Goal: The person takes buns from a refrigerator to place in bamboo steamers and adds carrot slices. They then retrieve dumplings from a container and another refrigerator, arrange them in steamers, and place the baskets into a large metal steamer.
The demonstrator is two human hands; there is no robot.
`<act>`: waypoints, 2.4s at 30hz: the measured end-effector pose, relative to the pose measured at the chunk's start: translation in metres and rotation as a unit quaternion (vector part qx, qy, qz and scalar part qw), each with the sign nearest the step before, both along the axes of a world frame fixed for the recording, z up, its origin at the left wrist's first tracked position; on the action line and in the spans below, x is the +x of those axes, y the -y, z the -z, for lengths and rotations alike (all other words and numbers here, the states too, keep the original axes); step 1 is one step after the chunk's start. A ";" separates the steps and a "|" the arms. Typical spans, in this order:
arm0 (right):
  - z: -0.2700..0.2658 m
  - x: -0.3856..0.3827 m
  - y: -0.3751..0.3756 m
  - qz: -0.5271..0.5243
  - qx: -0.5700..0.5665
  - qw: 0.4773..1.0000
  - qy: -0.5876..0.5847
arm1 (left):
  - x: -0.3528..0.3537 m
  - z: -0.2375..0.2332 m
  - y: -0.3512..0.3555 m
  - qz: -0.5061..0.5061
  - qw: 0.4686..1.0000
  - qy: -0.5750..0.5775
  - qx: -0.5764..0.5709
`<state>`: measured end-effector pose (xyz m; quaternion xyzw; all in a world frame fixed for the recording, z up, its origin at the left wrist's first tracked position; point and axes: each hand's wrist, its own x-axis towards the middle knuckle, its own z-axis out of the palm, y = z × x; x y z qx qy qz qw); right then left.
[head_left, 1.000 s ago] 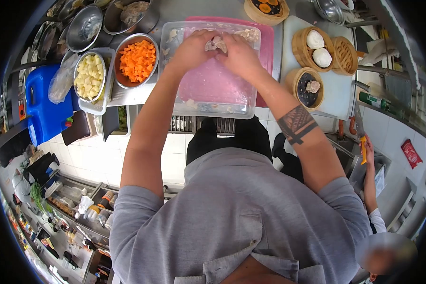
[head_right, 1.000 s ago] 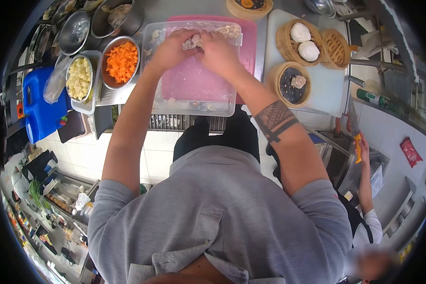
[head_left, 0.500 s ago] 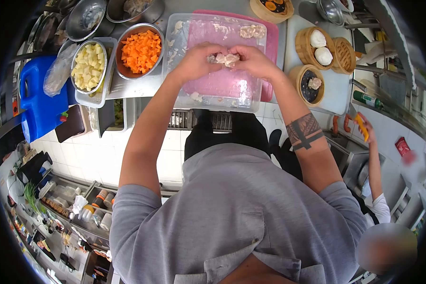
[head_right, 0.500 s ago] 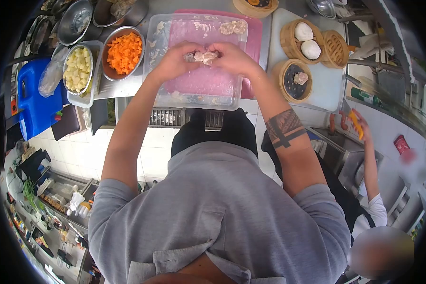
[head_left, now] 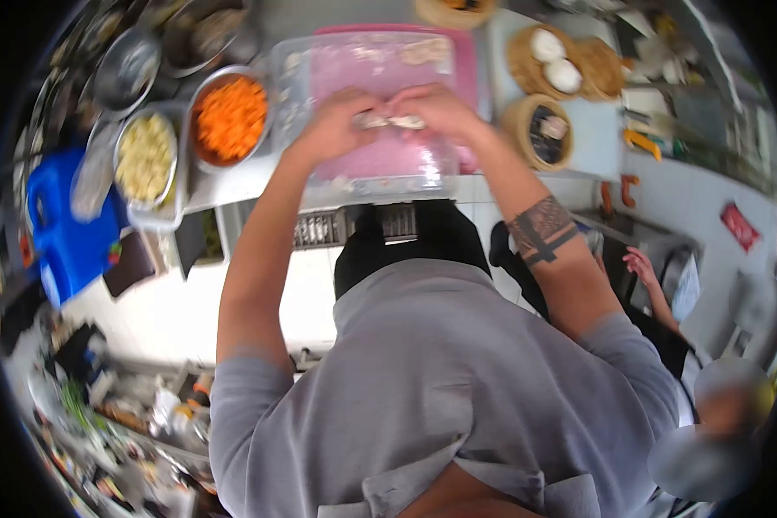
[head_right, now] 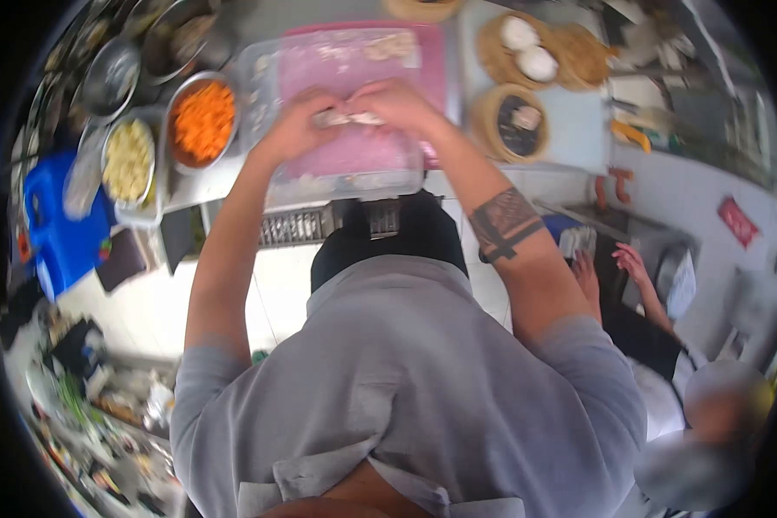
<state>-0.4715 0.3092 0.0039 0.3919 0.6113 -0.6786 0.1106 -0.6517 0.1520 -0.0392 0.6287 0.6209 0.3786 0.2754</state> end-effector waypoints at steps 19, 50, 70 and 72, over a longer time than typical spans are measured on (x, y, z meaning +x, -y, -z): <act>-0.051 0.229 -0.045 0.169 0.514 0.822 0.179 | 0.004 -0.041 0.006 0.088 0.973 -0.194 -0.093; -0.002 0.030 0.034 -0.045 -0.107 0.977 -0.176 | -0.001 -0.028 0.054 0.037 0.799 0.563 -0.209; -0.009 0.129 0.076 0.189 -0.328 0.890 -0.256 | 0.080 -0.084 0.038 0.036 0.762 0.566 -0.313; -0.013 0.126 0.077 0.205 -0.333 0.884 -0.256 | 0.081 -0.080 0.037 0.041 0.766 0.558 -0.315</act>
